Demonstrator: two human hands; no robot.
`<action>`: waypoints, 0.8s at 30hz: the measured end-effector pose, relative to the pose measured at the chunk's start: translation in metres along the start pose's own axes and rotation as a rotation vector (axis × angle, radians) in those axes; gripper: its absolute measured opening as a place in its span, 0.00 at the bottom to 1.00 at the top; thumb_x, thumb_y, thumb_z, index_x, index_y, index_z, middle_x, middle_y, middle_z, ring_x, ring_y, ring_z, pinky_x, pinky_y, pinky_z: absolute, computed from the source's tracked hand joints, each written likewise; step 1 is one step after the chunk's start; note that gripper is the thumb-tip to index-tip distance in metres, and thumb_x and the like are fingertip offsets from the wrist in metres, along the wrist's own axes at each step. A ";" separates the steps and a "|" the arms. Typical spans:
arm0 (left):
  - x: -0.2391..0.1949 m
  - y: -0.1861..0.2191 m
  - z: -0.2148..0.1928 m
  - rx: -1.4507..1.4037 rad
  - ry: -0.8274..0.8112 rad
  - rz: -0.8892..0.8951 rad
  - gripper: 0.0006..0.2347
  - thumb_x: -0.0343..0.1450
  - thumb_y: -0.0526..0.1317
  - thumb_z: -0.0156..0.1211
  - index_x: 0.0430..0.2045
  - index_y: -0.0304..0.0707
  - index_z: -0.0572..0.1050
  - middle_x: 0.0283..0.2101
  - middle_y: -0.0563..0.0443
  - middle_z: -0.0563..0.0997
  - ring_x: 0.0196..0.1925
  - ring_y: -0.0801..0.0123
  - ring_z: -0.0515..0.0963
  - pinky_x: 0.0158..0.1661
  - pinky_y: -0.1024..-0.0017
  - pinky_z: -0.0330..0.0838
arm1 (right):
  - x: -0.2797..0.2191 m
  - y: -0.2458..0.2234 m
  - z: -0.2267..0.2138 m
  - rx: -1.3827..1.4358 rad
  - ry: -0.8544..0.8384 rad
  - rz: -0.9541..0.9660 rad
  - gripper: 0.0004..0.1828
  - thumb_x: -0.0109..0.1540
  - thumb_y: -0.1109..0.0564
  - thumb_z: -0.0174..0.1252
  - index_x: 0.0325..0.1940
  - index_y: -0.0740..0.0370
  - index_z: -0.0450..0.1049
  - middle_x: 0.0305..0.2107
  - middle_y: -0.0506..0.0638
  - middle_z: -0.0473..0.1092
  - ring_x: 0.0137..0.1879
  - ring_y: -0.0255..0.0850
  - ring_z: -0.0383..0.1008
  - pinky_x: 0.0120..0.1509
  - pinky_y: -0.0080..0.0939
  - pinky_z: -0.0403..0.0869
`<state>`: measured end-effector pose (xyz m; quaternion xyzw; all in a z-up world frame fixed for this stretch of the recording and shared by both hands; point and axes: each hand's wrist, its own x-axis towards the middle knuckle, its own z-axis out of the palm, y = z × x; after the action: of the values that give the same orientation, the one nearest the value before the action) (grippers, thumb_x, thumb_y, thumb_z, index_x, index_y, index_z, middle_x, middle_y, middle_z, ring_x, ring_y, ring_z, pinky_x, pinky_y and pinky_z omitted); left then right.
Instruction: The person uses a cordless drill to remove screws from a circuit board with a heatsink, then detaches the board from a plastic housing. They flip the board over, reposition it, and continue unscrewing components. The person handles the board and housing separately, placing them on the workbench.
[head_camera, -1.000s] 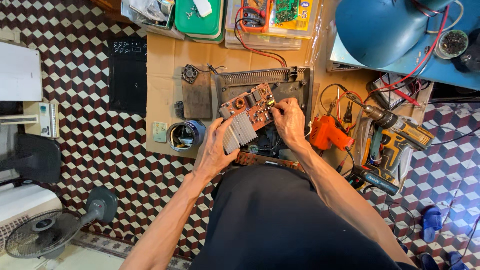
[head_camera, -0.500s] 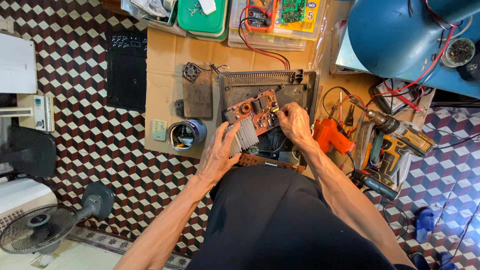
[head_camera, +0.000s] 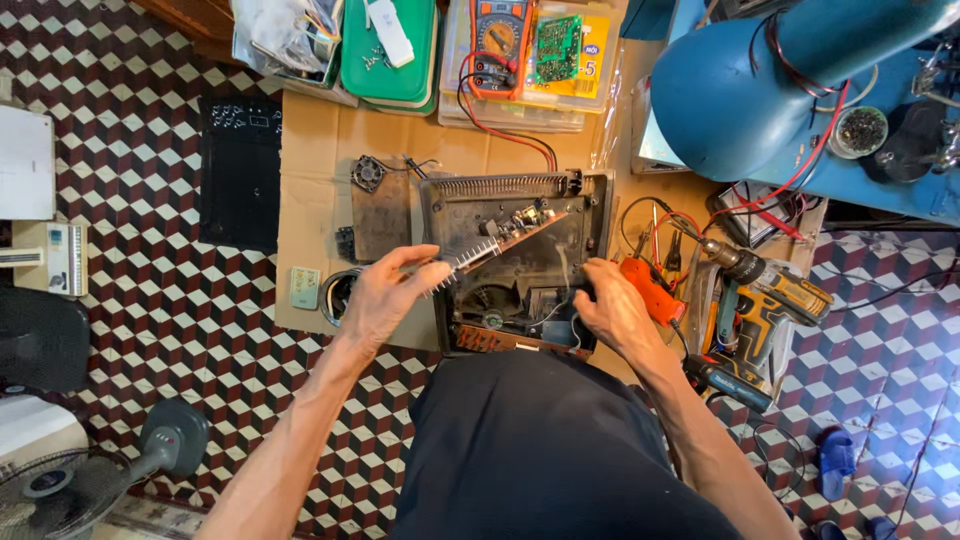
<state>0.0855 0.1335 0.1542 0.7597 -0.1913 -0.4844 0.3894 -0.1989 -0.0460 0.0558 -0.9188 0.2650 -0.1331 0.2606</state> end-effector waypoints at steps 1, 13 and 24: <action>-0.001 0.008 -0.008 -0.110 -0.029 -0.056 0.29 0.65 0.57 0.62 0.52 0.30 0.77 0.51 0.43 0.82 0.51 0.61 0.83 0.56 0.65 0.76 | 0.000 0.000 -0.001 0.117 0.057 0.177 0.18 0.61 0.59 0.58 0.49 0.77 0.77 0.46 0.67 0.74 0.46 0.53 0.77 0.54 0.49 0.75; -0.041 -0.012 -0.017 -0.801 -0.009 -0.092 0.29 0.70 0.58 0.57 0.52 0.26 0.71 0.48 0.34 0.81 0.49 0.52 0.84 0.47 0.64 0.82 | -0.018 0.029 0.019 0.591 -0.153 0.787 0.25 0.69 0.40 0.53 0.57 0.63 0.75 0.42 0.61 0.76 0.48 0.46 0.73 0.55 0.45 0.71; -0.154 -0.042 -0.011 -1.098 0.306 0.061 0.30 0.74 0.57 0.55 0.58 0.25 0.66 0.53 0.27 0.77 0.50 0.44 0.83 0.47 0.61 0.82 | -0.022 0.072 0.053 0.288 -0.147 0.485 0.24 0.69 0.43 0.46 0.54 0.66 0.71 0.32 0.73 0.72 0.41 0.71 0.73 0.45 0.61 0.70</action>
<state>0.0217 0.2673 0.2140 0.5015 0.1253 -0.3860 0.7640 -0.2272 -0.0641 -0.0298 -0.7891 0.4359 -0.0363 0.4313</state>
